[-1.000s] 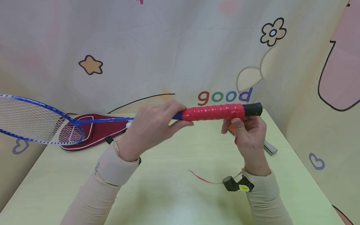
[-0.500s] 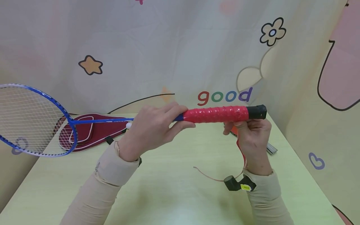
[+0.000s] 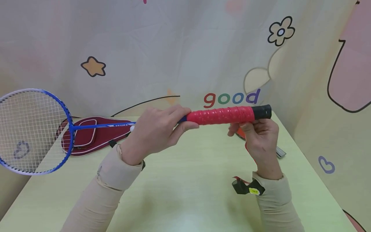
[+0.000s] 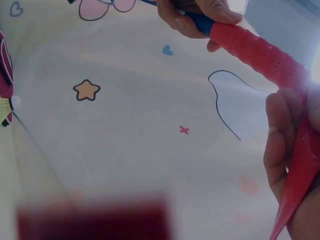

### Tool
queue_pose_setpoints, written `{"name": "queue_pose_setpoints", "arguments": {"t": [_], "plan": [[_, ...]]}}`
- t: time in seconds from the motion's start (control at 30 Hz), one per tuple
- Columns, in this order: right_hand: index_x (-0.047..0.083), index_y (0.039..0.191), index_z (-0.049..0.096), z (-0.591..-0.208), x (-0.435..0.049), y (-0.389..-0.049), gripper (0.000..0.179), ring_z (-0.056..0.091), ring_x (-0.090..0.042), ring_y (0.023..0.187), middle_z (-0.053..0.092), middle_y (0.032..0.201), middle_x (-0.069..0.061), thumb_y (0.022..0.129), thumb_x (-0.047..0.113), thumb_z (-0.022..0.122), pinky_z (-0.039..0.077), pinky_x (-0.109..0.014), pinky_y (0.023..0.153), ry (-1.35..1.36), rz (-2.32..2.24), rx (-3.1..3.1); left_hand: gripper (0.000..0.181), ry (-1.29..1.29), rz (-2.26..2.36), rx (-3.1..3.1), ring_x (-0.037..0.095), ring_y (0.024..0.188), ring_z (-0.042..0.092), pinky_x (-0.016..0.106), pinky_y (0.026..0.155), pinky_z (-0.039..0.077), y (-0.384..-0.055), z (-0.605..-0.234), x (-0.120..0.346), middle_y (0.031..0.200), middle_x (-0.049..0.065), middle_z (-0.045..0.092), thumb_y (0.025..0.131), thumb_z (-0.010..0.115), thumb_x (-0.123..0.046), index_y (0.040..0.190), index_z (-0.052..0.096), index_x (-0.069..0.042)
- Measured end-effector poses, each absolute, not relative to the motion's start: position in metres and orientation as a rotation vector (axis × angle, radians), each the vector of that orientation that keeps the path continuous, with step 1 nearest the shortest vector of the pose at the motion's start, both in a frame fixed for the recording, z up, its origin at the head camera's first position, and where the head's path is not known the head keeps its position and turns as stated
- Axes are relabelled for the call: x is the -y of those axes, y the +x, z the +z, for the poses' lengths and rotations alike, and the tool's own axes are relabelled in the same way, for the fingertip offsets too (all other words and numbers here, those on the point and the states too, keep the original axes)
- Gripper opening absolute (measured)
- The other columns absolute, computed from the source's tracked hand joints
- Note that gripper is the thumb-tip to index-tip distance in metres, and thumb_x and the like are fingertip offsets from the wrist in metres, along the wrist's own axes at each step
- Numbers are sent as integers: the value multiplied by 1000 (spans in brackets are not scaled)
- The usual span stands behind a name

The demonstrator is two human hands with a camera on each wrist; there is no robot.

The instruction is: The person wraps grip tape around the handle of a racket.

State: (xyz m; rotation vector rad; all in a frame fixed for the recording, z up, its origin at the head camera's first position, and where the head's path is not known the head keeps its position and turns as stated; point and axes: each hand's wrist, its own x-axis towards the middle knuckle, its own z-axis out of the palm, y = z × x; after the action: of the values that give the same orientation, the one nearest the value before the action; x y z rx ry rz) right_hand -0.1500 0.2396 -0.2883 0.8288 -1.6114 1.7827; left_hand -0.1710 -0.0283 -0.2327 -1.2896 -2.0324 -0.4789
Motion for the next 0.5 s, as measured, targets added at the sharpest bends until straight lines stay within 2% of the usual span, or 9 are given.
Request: {"name": "queue_pose_setpoints", "arguments": {"t": [0.13,0.27,0.4,0.5], "plan": [[-15,118,54,-288,-239,-150,33,69,-22,67,69,83,-15,94,6,63,56,-32,79,852,1811,1610,32,-1292,-462,2031,8,47,41,21,43,32,-171,-232,29,68,1,55,89,72,-32,92,62,-2],[-13,126,52,-288,-238,-149,38,69,-23,66,68,84,-16,94,3,62,56,-32,76,869,1855,1594,31,-1295,-455,2035,8,47,40,21,43,33,-171,-232,30,66,0,53,89,72,-31,92,62,-1],[-14,123,54,-288,-239,-149,34,68,-23,65,68,83,-16,93,1,62,56,-33,77,880,1860,1588,31,-1292,-462,2076,8,47,40,22,43,32,-169,-232,31,67,0,54,89,71,-32,93,63,-2],[-15,117,56,-289,-239,-149,31,69,-23,66,68,82,-16,92,2,64,56,-32,76,887,1841,1583,35,-1287,-479,2117,8,49,43,22,44,34,-168,-230,31,71,1,59,87,73,-36,97,65,-3]]}}
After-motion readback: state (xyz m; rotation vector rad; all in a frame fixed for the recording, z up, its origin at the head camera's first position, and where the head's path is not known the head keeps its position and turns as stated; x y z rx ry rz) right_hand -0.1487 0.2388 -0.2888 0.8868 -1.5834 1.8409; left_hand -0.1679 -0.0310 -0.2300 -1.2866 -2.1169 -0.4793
